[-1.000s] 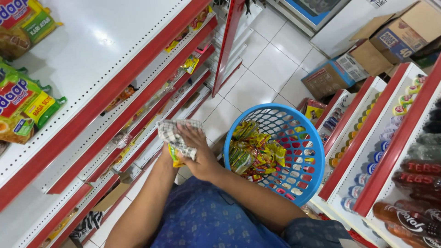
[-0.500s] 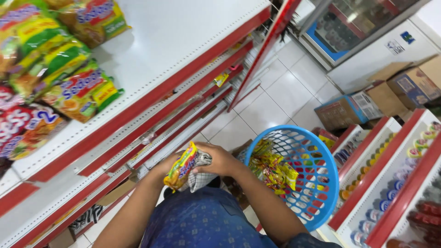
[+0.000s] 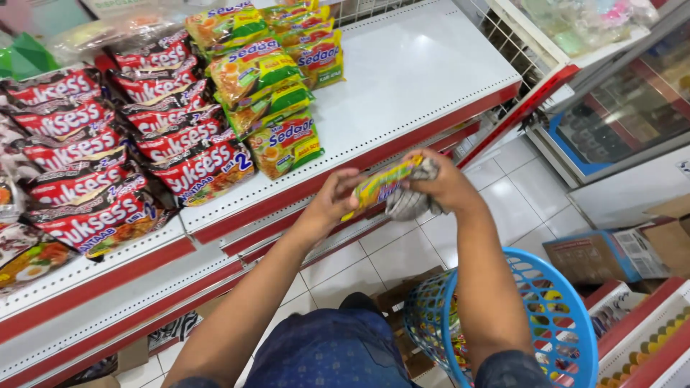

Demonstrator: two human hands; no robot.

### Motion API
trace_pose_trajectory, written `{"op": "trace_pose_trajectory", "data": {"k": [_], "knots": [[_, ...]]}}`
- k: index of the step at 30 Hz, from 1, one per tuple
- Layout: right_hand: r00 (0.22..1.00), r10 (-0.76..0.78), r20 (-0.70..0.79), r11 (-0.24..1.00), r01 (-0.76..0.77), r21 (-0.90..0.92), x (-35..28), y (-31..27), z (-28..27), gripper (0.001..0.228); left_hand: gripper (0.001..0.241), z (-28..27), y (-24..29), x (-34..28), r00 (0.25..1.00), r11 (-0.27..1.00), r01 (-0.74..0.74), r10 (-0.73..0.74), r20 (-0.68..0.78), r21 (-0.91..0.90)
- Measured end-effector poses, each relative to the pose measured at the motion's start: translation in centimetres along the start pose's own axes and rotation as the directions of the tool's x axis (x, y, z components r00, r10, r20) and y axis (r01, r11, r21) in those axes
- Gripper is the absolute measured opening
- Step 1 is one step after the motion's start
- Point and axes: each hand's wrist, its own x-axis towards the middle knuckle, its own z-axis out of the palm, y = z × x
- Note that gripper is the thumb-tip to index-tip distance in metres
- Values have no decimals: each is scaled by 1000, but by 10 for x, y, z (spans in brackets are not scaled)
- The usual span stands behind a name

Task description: The recorder cleans a retail shelf with a cloth and organizes instant noodle packets.

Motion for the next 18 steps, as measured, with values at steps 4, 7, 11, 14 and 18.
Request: {"op": "trace_pose_trajectory", "data": {"k": [4,7,11,14,18], "knots": [[999,43,12,997,-42,-71,46,-57,-4,55,68,9,8,55,988,993,-53,36,-148,-108],[997,79,13,961,-73,-268,86,-66,-12,59,59,12,8,98,929,981,-139,81,-362,-135],[996,85,1,916,-78,-393,138,-56,-30,54,55,24,1,120,758,977,-208,131,-639,-46],[998,67,-7,925,-65,-375,175,-40,-39,53,52,39,0,105,648,958,-233,280,-708,166],[998,48,32,930,-33,-366,227,-8,-38,50,28,28,-17,107,601,734,-212,619,-506,646]]}}
